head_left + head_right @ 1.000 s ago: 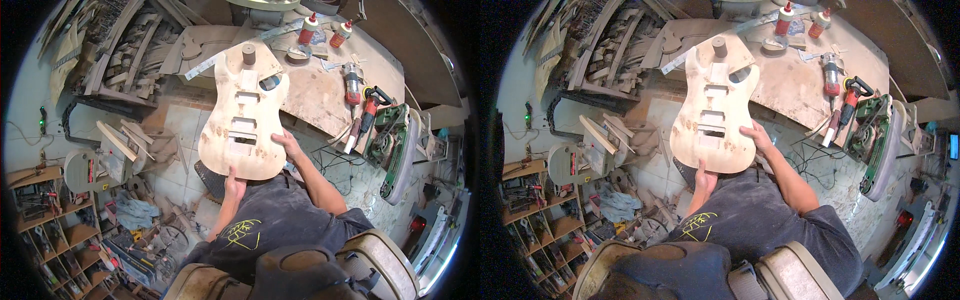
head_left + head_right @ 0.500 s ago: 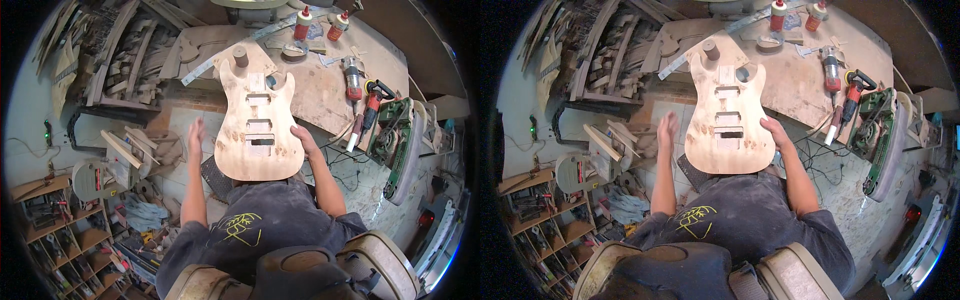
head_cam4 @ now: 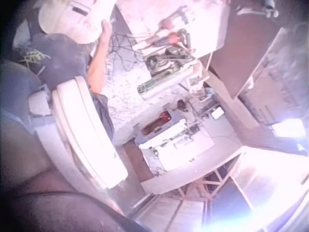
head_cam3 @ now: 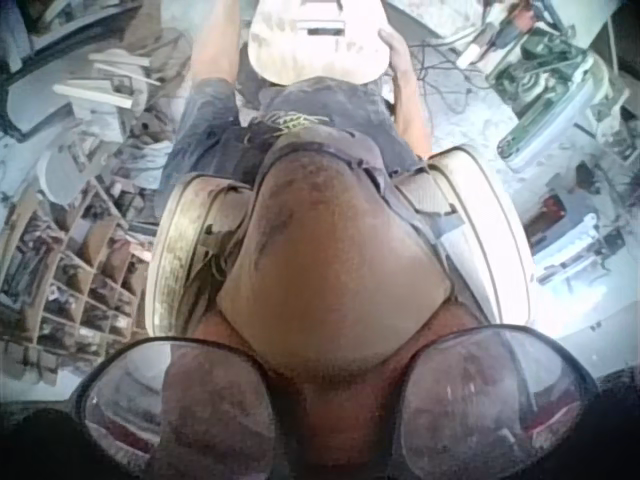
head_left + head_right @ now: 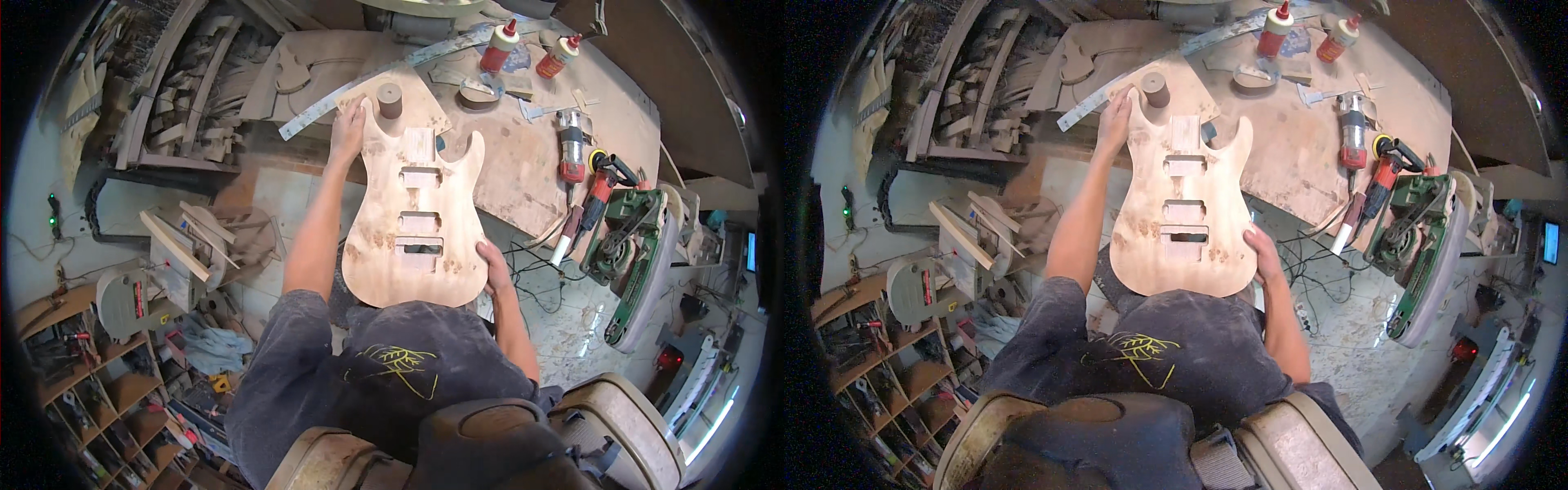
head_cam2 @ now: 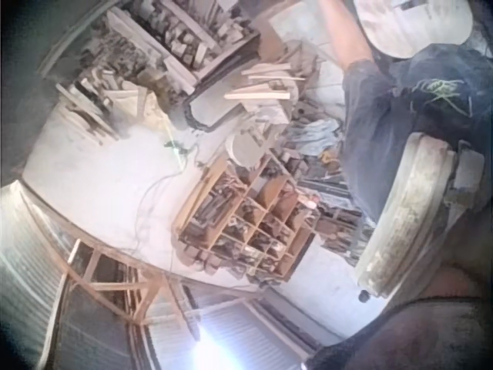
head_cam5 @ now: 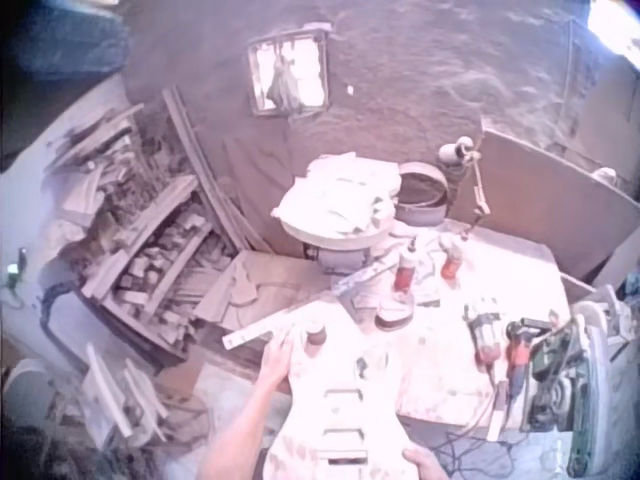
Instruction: The person sands a wooden guitar body using a sanding block, turning the body over and inspecting the edges while working at a crowded workbench.
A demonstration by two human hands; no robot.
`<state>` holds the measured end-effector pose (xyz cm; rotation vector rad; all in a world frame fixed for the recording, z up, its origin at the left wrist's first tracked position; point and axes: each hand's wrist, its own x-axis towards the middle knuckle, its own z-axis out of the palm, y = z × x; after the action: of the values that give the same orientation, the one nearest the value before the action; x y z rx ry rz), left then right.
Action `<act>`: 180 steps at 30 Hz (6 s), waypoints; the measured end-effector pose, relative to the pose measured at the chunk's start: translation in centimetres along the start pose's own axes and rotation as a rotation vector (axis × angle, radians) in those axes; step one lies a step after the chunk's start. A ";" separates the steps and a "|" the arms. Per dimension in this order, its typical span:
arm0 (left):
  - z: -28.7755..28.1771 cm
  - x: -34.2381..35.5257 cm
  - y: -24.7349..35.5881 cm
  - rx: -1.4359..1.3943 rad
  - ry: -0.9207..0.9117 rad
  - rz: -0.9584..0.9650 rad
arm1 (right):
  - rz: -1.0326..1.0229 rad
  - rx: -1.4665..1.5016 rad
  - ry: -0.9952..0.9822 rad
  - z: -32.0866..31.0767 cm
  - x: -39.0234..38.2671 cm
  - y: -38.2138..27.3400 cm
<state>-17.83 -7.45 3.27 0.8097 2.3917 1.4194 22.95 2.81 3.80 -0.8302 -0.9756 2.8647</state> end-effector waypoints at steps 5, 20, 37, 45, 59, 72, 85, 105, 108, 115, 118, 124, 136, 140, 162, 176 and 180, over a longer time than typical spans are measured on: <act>1.0 0.6 -0.6 0.024 0.047 0.080 | -0.055 0.073 0.238 1.6 -1.0 1.9; 1.3 5.2 -2.2 0.302 -0.038 0.168 | -0.125 0.041 0.283 2.0 -0.3 1.1; 0.6 7.1 -0.1 0.312 0.014 0.048 | -0.136 -0.010 0.289 3.4 0.6 -0.2; 0.5 7.5 0.2 0.255 0.069 -0.084 | -0.167 -0.027 0.313 3.8 1.4 -0.1; 0.2 8.1 0.4 0.253 0.071 -0.154 | -0.174 0.001 0.340 4.1 2.0 0.2; -0.1 8.7 0.4 0.269 0.088 -0.187 | -0.162 -0.001 0.374 5.1 2.2 0.2; -0.9 8.6 0.5 0.173 -0.002 -0.160 | -0.172 -0.026 0.380 5.6 2.5 0.7; 0.1 7.2 -2.9 -0.065 0.116 0.153 | -0.116 -0.027 0.354 5.3 2.4 0.8; 0.1 7.2 -2.1 -0.037 0.137 0.092 | -0.118 -0.018 0.353 5.3 2.4 0.8; 0.3 7.3 -1.0 0.015 0.151 -0.044 | -0.095 -0.025 0.391 5.2 2.3 0.4; 0.4 7.2 -1.7 0.067 0.165 -0.050 | -0.127 -0.093 0.408 5.9 2.2 0.0; 0.7 7.1 -1.9 0.006 0.174 -0.026 | -0.130 -0.085 0.406 4.9 2.1 0.5; 1.8 5.6 -2.2 0.101 0.200 0.120 | -0.101 -0.066 0.424 2.7 0.3 2.2; 1.7 4.6 -2.1 0.104 0.114 0.055 | -0.082 -0.084 0.423 1.6 -0.5 2.8; 1.0 1.0 -2.0 -0.011 0.079 -0.010 | -0.051 -0.112 0.387 1.0 -2.8 3.1; 1.0 -0.1 -1.0 0.043 0.136 -0.005 | -0.107 -0.110 0.430 2.2 -3.1 3.2; 0.9 0.1 -1.0 0.026 0.129 0.002 | -0.095 -0.087 0.411 2.4 -2.9 3.1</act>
<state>-17.81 -7.06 1.97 0.7486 2.5100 1.4867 24.82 -1.53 5.03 -1.2736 -1.0520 2.4413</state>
